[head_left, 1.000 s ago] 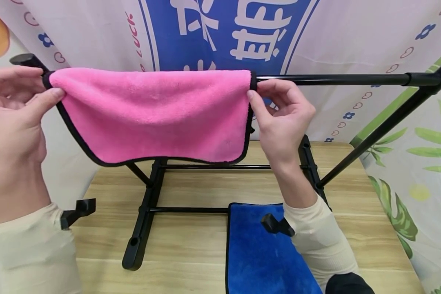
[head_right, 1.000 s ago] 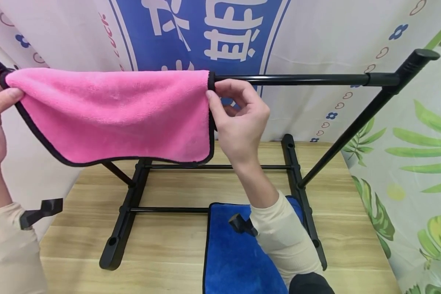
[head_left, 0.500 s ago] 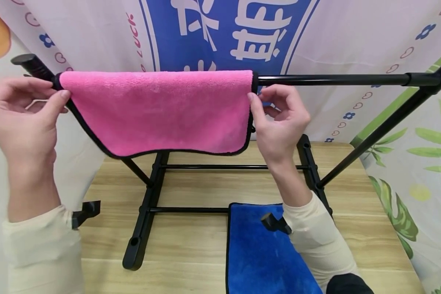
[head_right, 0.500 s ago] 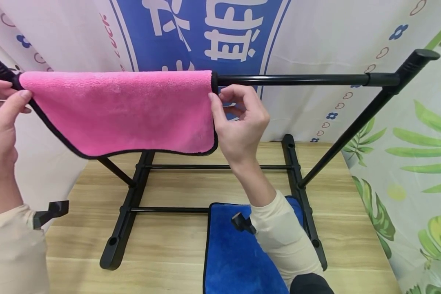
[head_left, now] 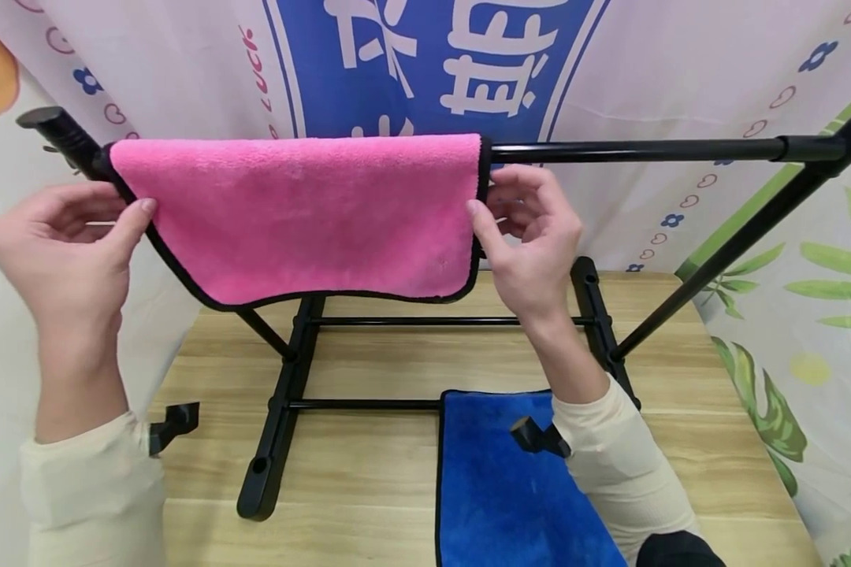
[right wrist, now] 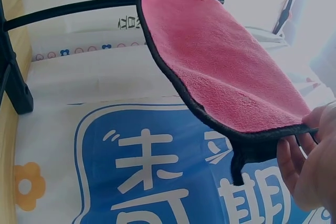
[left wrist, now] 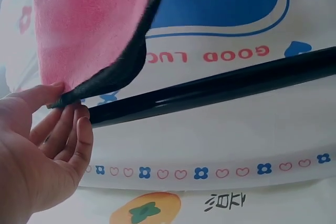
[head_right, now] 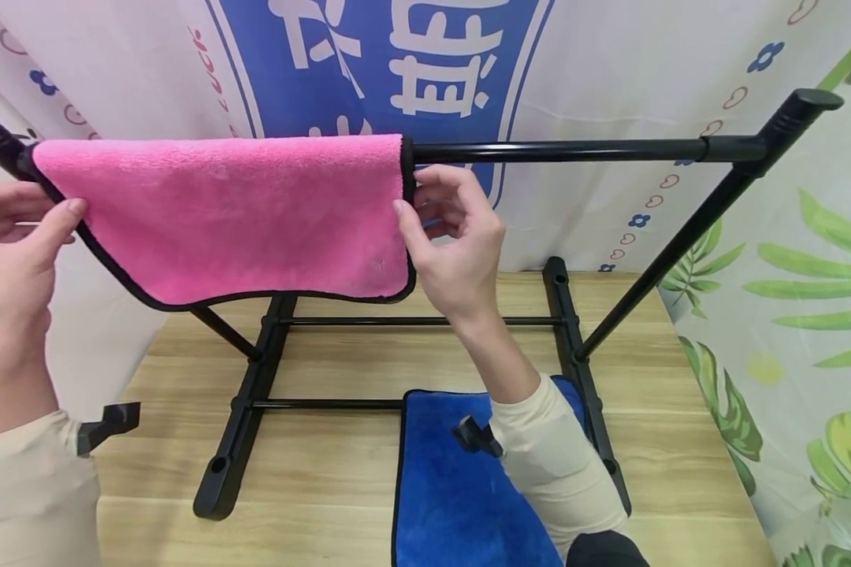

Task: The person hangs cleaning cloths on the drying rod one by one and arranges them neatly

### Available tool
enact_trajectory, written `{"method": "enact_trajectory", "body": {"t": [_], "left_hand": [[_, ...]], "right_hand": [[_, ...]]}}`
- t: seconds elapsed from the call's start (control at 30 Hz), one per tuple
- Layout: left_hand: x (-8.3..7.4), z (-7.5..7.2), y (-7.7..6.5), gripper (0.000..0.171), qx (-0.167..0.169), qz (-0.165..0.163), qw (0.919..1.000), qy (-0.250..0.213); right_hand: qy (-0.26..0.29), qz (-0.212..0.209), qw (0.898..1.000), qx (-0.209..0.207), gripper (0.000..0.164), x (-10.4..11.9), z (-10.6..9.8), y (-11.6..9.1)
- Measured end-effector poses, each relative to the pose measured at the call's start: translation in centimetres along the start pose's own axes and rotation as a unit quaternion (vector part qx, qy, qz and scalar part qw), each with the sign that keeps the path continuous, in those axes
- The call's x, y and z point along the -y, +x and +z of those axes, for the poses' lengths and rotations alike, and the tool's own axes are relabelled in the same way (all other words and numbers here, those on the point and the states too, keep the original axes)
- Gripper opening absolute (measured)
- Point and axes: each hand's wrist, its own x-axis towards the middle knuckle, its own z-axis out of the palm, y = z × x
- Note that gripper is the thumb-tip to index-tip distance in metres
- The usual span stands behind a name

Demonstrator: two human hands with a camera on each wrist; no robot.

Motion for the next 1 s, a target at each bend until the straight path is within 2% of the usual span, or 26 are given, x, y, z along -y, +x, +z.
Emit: {"method": "enact_trajectory", "body": {"t": [0.13,0.23,0.3,0.37,0.47,0.7,0.9,1.0], "left_hand": [[0.2,0.2,0.0,0.015,-0.005,0.002,0.9955,-0.095],[0.2,0.6,0.3,0.016,-0.021,0.021,0.9919,-0.124],[0.1,0.8,0.5,0.017,-0.032,0.032,0.9916,-0.121],[0.0,1.0,0.8,0.016,-0.038,0.049,0.9931,-0.100],[-0.3,1.1,1.0,0.014,-0.044,0.054,0.9932,-0.093],[-0.5,1.3,1.1,0.014,-0.059,0.045,0.9912,-0.109],[-0.6,1.2,1.4,0.011,-0.080,0.055,0.9931,-0.066],[-0.7,1.2,1.5,0.010,-0.083,0.054,0.9934,-0.058]], "right_hand": [[0.009,-0.009,1.000,0.007,0.027,0.0,0.1,0.4],[0.019,-0.011,1.000,0.003,0.025,0.1,0.2,0.8],[0.025,-0.010,1.000,-0.006,0.023,0.3,0.3,0.9],[0.029,-0.008,0.999,-0.017,0.022,0.4,0.4,1.1],[0.035,-0.004,0.999,-0.029,0.021,0.6,0.6,1.2],[0.055,0.006,0.998,-0.023,0.021,0.8,0.7,1.1],[0.070,0.011,0.997,-0.012,0.020,0.8,1.1,1.2],[0.062,0.006,0.998,-0.013,0.021,0.9,1.3,1.3]]}}
